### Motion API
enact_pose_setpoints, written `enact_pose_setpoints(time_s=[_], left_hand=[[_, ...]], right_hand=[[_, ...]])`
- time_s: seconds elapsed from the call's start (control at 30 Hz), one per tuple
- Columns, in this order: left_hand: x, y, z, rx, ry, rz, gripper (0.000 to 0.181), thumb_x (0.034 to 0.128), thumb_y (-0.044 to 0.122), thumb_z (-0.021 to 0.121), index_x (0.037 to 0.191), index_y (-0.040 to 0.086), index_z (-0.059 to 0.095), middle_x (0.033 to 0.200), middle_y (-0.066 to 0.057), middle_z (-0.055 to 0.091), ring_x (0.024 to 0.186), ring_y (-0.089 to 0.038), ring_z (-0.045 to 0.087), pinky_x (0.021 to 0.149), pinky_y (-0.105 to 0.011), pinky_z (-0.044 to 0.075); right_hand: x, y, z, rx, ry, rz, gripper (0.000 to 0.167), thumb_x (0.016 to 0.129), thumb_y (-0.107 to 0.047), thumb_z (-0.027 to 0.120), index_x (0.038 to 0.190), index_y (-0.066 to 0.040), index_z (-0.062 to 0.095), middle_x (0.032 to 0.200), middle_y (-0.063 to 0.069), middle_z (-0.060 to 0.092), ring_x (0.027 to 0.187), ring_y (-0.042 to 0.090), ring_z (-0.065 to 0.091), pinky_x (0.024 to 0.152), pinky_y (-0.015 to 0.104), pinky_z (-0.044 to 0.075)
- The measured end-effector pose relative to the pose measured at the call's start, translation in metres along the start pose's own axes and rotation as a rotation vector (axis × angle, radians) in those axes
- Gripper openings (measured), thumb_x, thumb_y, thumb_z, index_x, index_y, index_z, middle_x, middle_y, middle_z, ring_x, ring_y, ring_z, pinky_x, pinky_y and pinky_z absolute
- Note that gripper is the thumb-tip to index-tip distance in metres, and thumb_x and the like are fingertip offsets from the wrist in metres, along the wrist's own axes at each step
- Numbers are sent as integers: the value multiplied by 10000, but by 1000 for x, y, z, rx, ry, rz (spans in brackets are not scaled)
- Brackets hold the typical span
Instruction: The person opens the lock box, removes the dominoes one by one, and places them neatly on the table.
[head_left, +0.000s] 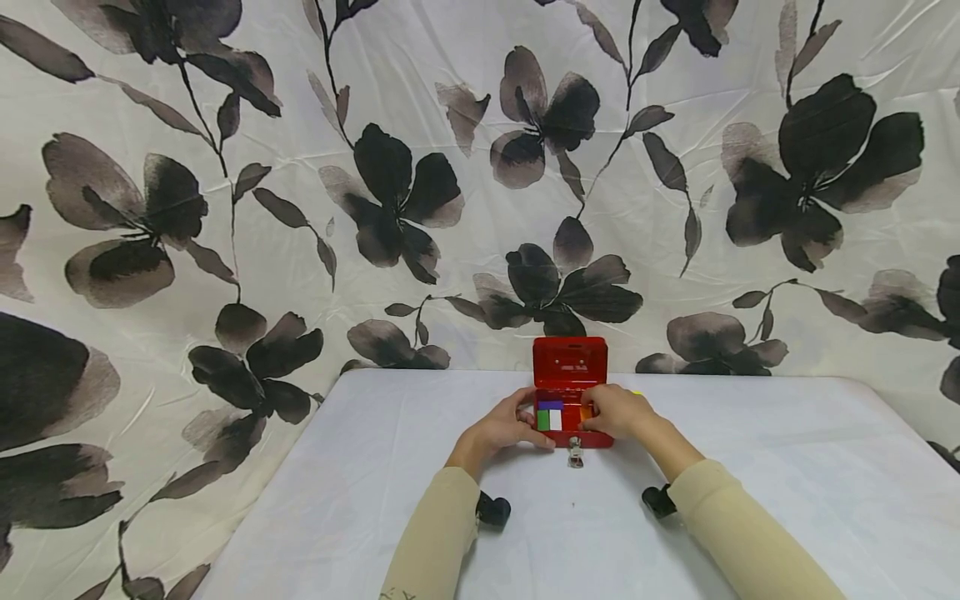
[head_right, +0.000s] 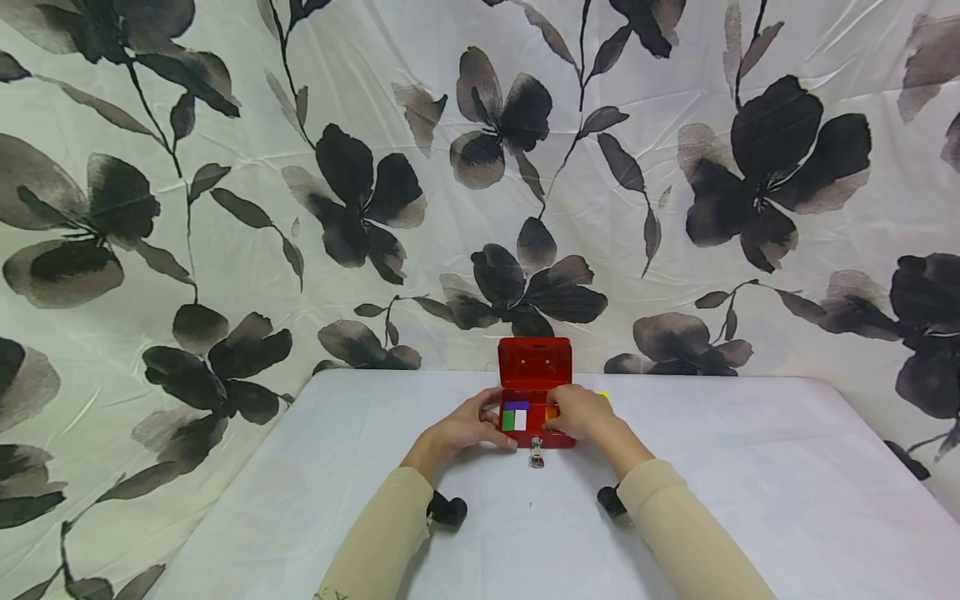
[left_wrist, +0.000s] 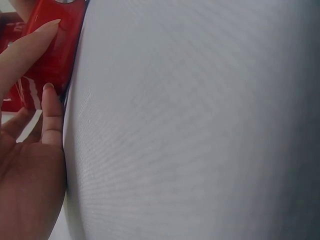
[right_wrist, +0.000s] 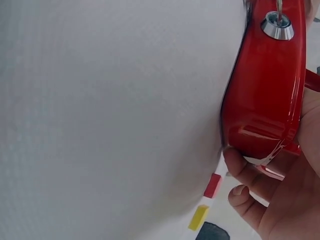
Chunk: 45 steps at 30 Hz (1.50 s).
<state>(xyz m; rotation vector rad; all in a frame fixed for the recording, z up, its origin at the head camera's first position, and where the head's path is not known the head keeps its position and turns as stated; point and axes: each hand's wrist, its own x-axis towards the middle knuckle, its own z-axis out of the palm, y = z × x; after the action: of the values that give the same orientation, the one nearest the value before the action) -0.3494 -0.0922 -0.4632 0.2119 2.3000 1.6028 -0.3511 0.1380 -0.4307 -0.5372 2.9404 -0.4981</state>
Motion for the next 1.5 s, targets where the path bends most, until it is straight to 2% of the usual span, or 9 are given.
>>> enact_pose_setpoints(time_s=[0.2,0.43,0.73,1.07,1.27,1.5], left_hand=[[0,-1,1,2,-8,-2,965,711,178,949,1529,270,447,1318,16,589,1083,-226,543,1103,-546,428],[1,0,0,1,-7,0,961,710,168,949,1526,265,450,1296,11,594,1086,-229,546,1093,-527,443],[4,0,0,-9,-5,-1,929,731,143,934,1521,246,457,1300,6,594,1094,-232,542,1055,-487,482],[5,0,-1,-30,-6,2,930,737,96,923,1530,210,452,1270,-30,590,1069,-241,529,1020,-467,503],[4,-2,0,-34,-3,0,938,729,87,925,1530,208,451,1255,-30,594,1076,-241,529,1013,-469,509],[7,-5,-1,-33,-12,7,958,722,113,932,1538,214,441,1282,-16,590,1082,-231,531,992,-429,526]], right_hand=[[-4,2,-1,9,15,-20,312,878,-269,821,1100,-89,695,824,-1,605,799,187,535,692,370,500],[-5,7,-6,74,63,-49,320,882,-267,818,1098,-77,677,791,-3,571,762,178,520,640,330,447],[-8,19,-13,219,112,-84,360,892,-260,810,1144,-46,669,918,29,638,866,203,559,719,338,524],[-17,29,-23,300,161,-108,400,899,-227,800,1191,10,665,995,84,675,885,229,590,726,322,532],[-24,37,-26,324,195,-123,403,885,-196,811,1182,33,663,994,112,683,905,248,614,788,377,560],[-28,52,-27,297,238,-155,388,869,-187,823,1143,41,671,965,94,691,895,265,629,779,385,539]])
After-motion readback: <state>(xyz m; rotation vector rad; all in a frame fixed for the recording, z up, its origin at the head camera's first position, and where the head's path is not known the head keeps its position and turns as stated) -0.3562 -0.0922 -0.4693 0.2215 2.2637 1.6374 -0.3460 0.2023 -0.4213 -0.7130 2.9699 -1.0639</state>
